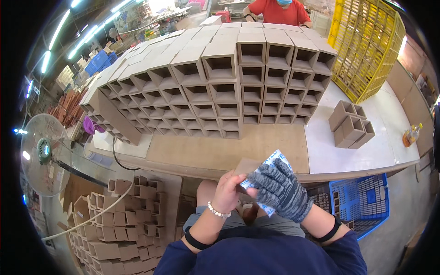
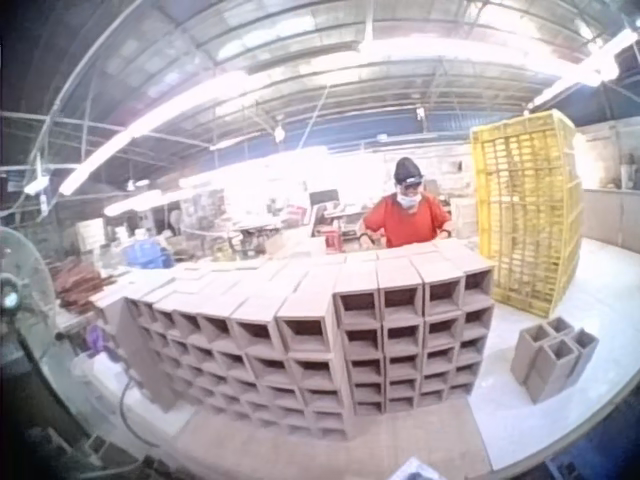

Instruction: Sanding the edges and surfaces of small square wooden blocks.

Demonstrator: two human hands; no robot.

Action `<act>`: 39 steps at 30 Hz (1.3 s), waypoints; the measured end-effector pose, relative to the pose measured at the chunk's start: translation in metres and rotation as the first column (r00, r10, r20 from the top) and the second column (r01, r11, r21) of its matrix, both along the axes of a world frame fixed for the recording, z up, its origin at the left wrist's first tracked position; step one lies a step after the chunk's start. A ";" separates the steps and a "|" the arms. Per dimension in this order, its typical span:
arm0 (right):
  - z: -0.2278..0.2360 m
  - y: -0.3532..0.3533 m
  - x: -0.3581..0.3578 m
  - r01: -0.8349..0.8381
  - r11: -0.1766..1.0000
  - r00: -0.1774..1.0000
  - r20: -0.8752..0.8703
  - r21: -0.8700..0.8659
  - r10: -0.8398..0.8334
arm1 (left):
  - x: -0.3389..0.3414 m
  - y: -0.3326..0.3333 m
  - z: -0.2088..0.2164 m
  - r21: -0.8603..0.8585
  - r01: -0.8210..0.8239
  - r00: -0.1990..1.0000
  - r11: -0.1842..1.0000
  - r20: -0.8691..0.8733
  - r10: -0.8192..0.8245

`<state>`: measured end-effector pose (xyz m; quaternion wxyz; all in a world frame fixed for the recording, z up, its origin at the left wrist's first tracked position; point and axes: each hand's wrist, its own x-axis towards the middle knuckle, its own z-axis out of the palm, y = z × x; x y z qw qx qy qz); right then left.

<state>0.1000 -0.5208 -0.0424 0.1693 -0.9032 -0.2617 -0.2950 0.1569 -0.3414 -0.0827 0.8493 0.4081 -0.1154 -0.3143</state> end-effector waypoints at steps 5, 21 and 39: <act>-0.020 -0.033 0.027 0.352 0.932 0.936 0.056 -0.085 -0.348 | -0.012 -0.010 0.018 0.052 -0.082 0.996 0.995 -0.019 0.083; 0.003 0.009 0.006 0.021 0.998 0.992 -0.120 -0.063 -0.028 | 0.000 -0.004 -0.003 0.025 -0.070 0.992 0.997 0.107 0.066; -0.021 -0.035 0.031 0.360 0.933 0.931 -0.053 -0.020 -0.360 | -0.002 -0.011 0.005 -0.151 -0.021 0.955 0.988 -0.294 -0.025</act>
